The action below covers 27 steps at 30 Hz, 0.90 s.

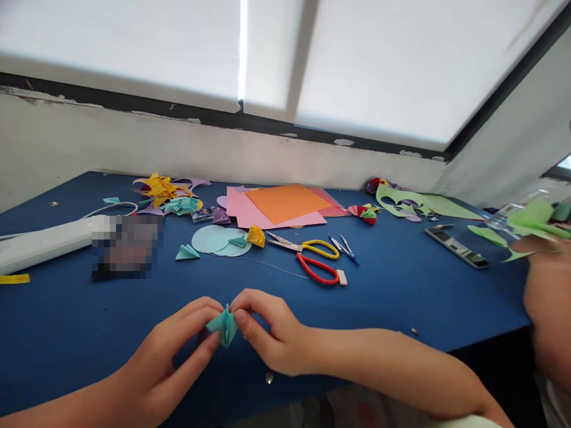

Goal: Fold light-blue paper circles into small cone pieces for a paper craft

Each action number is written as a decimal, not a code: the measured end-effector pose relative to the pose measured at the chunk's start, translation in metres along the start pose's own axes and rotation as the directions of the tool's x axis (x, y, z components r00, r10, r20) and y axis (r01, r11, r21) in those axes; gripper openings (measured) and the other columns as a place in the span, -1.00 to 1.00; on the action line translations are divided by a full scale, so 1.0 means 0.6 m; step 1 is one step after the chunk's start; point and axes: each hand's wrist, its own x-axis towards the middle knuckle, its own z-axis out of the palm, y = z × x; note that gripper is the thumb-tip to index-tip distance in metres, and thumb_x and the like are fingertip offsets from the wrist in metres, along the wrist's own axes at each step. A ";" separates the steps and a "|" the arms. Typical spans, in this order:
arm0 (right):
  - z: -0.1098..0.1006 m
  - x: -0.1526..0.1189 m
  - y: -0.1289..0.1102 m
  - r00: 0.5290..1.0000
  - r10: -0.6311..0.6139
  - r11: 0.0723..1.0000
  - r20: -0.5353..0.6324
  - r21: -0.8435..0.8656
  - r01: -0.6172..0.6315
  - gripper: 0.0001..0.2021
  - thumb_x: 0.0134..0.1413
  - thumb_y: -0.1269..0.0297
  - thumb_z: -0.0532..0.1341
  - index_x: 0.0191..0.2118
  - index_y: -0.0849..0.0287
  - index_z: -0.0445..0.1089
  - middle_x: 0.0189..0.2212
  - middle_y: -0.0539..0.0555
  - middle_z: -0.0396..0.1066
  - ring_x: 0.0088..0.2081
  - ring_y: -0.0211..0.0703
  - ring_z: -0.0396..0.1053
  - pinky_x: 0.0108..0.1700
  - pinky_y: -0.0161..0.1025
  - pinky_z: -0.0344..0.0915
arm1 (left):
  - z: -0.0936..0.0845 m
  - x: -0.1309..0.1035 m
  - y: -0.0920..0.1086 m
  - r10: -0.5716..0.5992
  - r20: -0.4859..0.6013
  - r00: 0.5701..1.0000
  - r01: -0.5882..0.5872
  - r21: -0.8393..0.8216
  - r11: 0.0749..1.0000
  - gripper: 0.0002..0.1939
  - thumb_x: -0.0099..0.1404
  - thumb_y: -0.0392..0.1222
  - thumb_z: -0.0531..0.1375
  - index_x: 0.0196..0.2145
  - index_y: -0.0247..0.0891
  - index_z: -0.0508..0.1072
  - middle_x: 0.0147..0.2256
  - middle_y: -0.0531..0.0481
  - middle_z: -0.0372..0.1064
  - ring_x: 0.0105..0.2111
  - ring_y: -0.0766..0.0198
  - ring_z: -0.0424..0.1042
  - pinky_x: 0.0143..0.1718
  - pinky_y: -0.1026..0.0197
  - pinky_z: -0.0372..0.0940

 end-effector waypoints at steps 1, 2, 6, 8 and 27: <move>-0.001 0.001 0.001 0.998 -0.055 0.998 -0.019 -0.031 0.054 -0.86 0.26 0.32 -0.06 -0.24 0.19 0.20 -0.36 0.07 0.26 -0.33 -0.27 0.25 -0.26 -0.30 0.28 | 0.000 0.003 -0.002 -0.054 -0.041 0.998 0.053 -0.024 0.998 -0.87 0.33 -0.26 -0.02 -0.23 -0.21 0.30 -0.29 -0.03 0.33 -0.32 0.27 0.34 -0.27 0.24 0.31; -0.002 0.003 0.002 0.992 -0.121 0.990 -0.025 -0.075 0.118 -0.89 0.24 0.36 -0.04 -0.23 0.19 0.19 -0.34 0.08 0.27 -0.31 -0.26 0.26 -0.25 -0.29 0.29 | 0.000 0.006 -0.004 -0.102 -0.084 0.991 0.099 -0.046 0.994 -0.86 0.32 -0.24 0.00 -0.19 -0.19 0.30 -0.28 -0.02 0.36 -0.32 0.28 0.37 -0.27 0.26 0.32; -0.004 0.009 0.010 0.927 -0.374 0.851 -0.004 -0.398 0.342 -0.87 0.10 0.46 0.02 -0.22 0.19 0.19 -0.34 0.13 0.32 -0.29 -0.20 0.30 -0.24 -0.24 0.32 | -0.001 0.014 -0.019 -0.145 -0.213 0.966 0.137 -0.053 0.989 -0.80 0.28 -0.27 0.05 -0.15 -0.14 0.37 -0.24 0.03 0.43 -0.27 0.29 0.43 -0.28 0.31 0.34; -0.005 0.009 0.012 0.904 -0.426 0.771 -0.024 -0.532 0.350 -0.85 0.06 0.46 0.04 -0.22 0.18 0.20 -0.37 0.12 0.35 -0.33 -0.20 0.32 -0.27 -0.24 0.32 | -0.002 0.015 -0.023 -0.104 -0.261 0.960 0.103 -0.017 0.994 -0.82 0.26 -0.30 0.07 -0.21 -0.14 0.41 -0.28 0.06 0.45 -0.30 0.30 0.43 -0.30 0.32 0.33; -0.009 0.001 0.019 0.804 -0.559 0.476 0.203 -0.715 0.512 -0.85 0.09 0.42 0.11 -0.20 0.35 0.27 -0.40 0.18 0.42 -0.36 -0.13 0.36 -0.35 -0.22 0.34 | 0.000 0.011 -0.017 -0.146 -0.327 0.934 0.177 0.066 0.982 -0.86 0.22 -0.24 0.15 -0.27 -0.18 0.23 -0.35 0.07 0.23 -0.42 0.34 0.27 -0.36 0.28 0.28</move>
